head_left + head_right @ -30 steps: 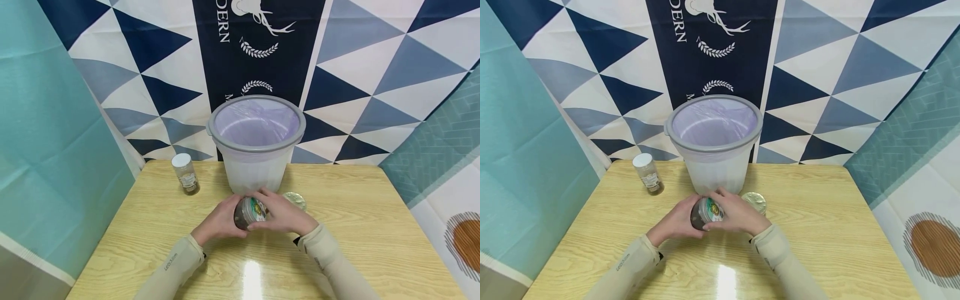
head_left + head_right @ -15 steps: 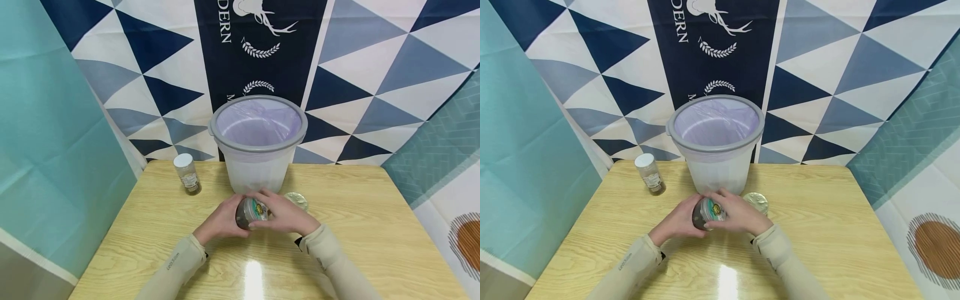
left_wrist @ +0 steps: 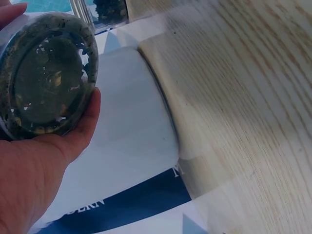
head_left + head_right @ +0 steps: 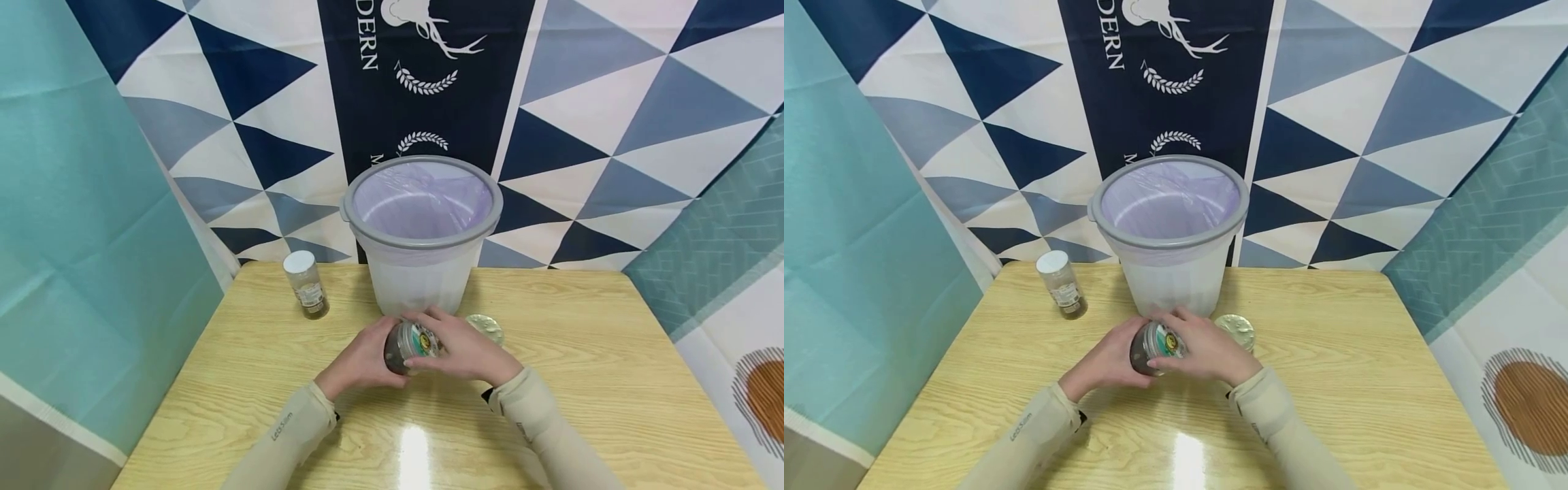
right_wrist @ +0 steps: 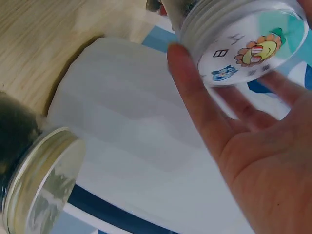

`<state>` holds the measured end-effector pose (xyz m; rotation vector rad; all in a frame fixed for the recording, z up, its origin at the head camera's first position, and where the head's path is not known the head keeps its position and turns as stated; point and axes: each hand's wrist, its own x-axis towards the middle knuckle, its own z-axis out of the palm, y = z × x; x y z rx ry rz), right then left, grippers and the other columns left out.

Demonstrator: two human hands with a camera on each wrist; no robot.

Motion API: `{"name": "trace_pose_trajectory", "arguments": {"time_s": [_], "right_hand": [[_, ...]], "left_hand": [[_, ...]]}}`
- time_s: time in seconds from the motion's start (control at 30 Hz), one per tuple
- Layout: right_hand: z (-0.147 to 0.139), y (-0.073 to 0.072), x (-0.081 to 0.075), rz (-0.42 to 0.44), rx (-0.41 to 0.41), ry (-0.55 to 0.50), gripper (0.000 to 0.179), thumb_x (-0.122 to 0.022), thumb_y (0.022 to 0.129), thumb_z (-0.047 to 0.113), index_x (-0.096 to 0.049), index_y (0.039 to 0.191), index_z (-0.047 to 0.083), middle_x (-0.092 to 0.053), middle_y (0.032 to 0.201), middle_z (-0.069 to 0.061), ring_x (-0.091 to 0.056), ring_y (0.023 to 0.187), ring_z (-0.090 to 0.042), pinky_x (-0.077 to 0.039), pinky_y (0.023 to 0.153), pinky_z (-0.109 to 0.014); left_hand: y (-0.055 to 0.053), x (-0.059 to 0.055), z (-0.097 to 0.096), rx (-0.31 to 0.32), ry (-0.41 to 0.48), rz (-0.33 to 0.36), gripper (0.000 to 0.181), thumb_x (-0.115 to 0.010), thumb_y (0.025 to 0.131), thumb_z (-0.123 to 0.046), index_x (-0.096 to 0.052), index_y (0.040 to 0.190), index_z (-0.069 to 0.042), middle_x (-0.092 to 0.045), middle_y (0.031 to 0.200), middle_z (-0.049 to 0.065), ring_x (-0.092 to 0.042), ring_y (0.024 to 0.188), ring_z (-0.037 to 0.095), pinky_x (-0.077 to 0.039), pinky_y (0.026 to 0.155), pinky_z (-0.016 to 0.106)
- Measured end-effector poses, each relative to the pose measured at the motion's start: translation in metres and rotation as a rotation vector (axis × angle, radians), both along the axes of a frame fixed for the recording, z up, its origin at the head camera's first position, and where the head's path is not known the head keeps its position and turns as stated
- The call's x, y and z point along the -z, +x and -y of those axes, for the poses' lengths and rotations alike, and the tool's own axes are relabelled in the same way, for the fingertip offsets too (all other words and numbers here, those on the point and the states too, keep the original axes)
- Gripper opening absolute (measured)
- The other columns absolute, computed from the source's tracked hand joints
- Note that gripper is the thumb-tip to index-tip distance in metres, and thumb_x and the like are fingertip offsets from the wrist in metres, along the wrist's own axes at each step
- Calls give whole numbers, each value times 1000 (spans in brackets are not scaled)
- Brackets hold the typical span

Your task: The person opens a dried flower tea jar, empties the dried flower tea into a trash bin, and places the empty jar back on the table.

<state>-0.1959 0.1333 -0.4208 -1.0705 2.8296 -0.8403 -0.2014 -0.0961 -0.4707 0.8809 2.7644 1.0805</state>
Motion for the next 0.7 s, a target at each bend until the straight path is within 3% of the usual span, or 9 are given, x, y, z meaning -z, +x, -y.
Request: {"name": "trace_pose_trajectory", "arguments": {"time_s": [0.17,0.43,0.7], "right_hand": [[-3,0,-2,-24,-66,-28,79,-82,86,48,-50,153,22,-56,141,-2,-64,121,-23,-55,101,-47],[-2,1,2,7,0,6,89,-74,86,63,-41,159,24,-57,134,-2,-64,112,-21,-56,94,-45],[-3,0,0,-111,17,42,85,-78,82,63,-51,152,22,-64,132,-3,-69,108,-24,-57,90,-49]], "left_hand": [[-1,0,1,-6,19,6,90,-93,65,-27,-51,144,-15,-62,126,0,-62,109,17,-55,94,37],[-1,-1,0,-6,16,5,81,-93,65,-29,-54,135,-13,-62,122,-1,-62,106,16,-55,93,36],[0,-2,1,-4,26,14,81,-93,66,-29,-54,135,-13,-62,122,-1,-62,106,16,-55,93,36]]}}
